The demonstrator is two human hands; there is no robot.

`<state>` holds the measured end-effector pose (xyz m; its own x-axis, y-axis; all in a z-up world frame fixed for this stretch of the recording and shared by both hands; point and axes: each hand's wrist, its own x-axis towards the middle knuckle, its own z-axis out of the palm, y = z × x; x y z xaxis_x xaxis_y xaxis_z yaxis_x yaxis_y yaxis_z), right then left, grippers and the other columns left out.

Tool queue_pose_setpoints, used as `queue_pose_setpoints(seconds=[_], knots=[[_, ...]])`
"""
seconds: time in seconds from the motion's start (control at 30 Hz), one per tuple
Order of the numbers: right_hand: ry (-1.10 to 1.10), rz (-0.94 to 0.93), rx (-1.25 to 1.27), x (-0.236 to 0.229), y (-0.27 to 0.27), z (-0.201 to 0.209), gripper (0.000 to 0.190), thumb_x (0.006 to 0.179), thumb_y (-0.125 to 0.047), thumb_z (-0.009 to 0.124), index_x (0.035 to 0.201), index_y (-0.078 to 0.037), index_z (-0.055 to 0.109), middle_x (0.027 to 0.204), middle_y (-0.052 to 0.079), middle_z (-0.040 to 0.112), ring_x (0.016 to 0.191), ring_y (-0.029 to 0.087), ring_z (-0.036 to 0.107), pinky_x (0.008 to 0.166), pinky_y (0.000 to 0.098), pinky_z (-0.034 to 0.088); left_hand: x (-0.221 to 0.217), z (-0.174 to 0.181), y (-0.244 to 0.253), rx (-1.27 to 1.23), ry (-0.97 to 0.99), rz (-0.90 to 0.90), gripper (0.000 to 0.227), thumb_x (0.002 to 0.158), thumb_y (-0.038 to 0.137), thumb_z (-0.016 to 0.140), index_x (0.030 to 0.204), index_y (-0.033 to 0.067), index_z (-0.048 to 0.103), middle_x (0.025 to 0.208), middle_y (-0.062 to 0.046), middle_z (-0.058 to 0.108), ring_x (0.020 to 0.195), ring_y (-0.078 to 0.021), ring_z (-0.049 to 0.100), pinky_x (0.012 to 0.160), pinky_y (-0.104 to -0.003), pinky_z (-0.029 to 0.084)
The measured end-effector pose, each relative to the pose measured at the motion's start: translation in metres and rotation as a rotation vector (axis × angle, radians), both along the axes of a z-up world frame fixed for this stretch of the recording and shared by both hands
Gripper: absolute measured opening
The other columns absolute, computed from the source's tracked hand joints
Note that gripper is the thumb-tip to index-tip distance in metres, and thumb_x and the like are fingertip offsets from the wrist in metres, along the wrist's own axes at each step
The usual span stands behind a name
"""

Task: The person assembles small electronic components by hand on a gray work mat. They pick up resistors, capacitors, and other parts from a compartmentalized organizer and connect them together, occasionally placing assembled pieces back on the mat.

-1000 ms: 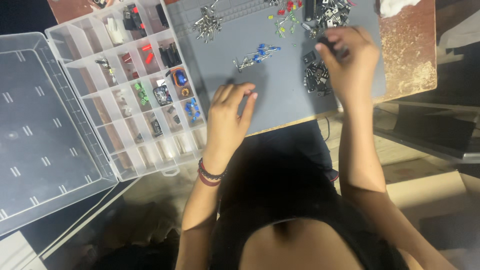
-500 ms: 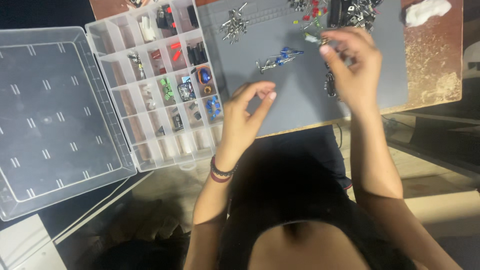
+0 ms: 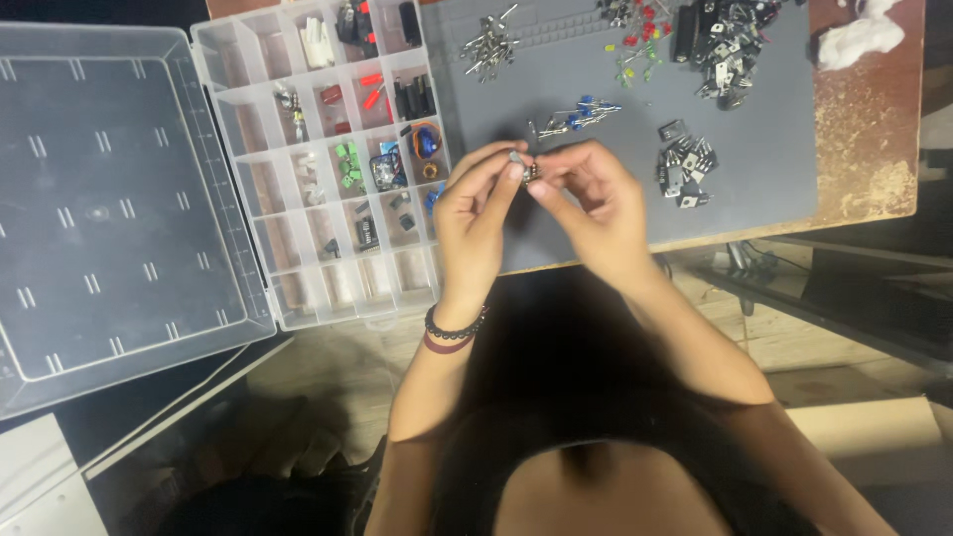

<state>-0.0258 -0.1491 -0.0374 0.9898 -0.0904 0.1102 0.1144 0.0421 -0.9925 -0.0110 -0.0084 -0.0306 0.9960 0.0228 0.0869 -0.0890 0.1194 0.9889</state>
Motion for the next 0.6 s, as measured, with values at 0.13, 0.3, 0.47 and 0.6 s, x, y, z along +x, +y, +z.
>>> queue_pose_setpoints(seconds=[0.13, 0.3, 0.47, 0.6], knots=[[-0.172, -0.054, -0.121, -0.004, 0.014, 0.007, 0.023, 0.089, 0.009, 0.081, 0.109, 0.01, 0.068, 0.098, 0.018, 0.069, 0.088, 0.024, 0.071, 0.084, 0.0415, 0.061, -0.003, -0.002, -0.001, -0.024, -0.02, 0.055, 0.01, 0.099, 0.01, 0.069, 0.105, 0.0065, 0.077, 0.113, -0.01, 0.073, 0.111, -0.0208, 0.069, 0.103, -0.036, 0.052], [-0.521, -0.195, -0.605, 0.0, 0.019, 0.003, 0.013, 0.088, 0.0, 0.087, 0.093, 0.003, 0.075, 0.092, 0.014, 0.074, 0.081, 0.032, 0.072, 0.074, 0.0413, 0.058, -0.007, -0.003, -0.004, 0.001, -0.021, 0.119, 0.01, 0.099, 0.006, 0.068, 0.105, 0.0042, 0.077, 0.112, -0.014, 0.075, 0.112, -0.0252, 0.071, 0.101, -0.04, 0.054], [-0.423, -0.048, -0.476, 0.01, 0.01, 0.028, 0.008, 0.095, -0.001, 0.078, 0.099, 0.004, 0.073, 0.097, 0.018, 0.074, 0.09, 0.038, 0.073, 0.079, 0.0458, 0.058, -0.007, 0.003, 0.004, -0.031, 0.095, 0.093, 0.017, 0.105, 0.014, 0.063, 0.115, 0.005, 0.073, 0.11, -0.014, 0.076, 0.095, -0.0168, 0.071, 0.089, -0.036, 0.059], [-0.388, -0.073, -0.504, 0.009, 0.001, 0.028, 0.011, 0.105, -0.002, 0.063, 0.11, 0.005, 0.071, 0.099, 0.017, 0.072, 0.087, 0.034, 0.071, 0.079, 0.0429, 0.057, 0.003, 0.009, 0.021, 0.301, -0.024, -0.008, 0.014, 0.099, 0.019, 0.072, 0.111, 0.0166, 0.078, 0.101, -0.007, 0.077, 0.087, -0.0237, 0.077, 0.079, -0.033, 0.063]])
